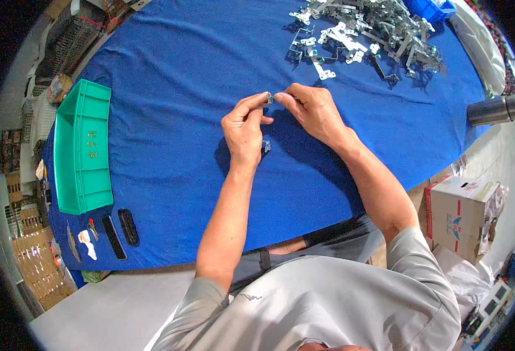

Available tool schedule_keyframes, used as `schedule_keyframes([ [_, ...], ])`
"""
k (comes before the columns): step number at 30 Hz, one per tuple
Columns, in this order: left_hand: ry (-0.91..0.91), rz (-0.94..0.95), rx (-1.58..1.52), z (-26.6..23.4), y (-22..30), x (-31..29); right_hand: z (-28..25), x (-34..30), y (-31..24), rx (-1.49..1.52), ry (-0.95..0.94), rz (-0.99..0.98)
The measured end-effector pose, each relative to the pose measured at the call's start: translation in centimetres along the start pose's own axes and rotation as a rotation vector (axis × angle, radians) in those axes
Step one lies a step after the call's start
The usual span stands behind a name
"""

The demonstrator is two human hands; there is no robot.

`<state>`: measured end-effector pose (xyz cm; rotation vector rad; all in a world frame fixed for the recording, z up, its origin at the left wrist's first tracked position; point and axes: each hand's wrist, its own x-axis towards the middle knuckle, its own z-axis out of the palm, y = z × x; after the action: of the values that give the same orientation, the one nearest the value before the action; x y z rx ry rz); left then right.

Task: The person picks up a metal bracket and a small component, fitting them together by hand. They use a thin metal tool to press the components into place before picking up another bracket from the pile.

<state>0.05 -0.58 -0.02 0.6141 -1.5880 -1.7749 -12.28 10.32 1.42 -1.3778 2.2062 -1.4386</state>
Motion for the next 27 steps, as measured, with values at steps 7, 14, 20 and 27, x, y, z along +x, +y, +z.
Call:
schedule_keyframes([
  [7, 0.014, -0.027, -0.028, -0.08, -0.46, -0.20, 0.43, -0.30, 0.28, 0.016, 0.036, -0.031],
  [14, 0.019, -0.042, -0.018, 0.05, -0.22, -0.05, 0.18, -0.14, 0.37, 0.010, 0.024, -0.084],
  [20, 0.023, -0.027, -0.038, -0.04, -0.32, -0.01, -0.04, -0.06, -0.19, 0.037, -0.012, -0.006],
  [27, 0.029, -0.030, -0.036, 0.06, -0.30, -0.02, 0.30, -0.12, 0.42, -0.013, 0.021, -0.073],
])
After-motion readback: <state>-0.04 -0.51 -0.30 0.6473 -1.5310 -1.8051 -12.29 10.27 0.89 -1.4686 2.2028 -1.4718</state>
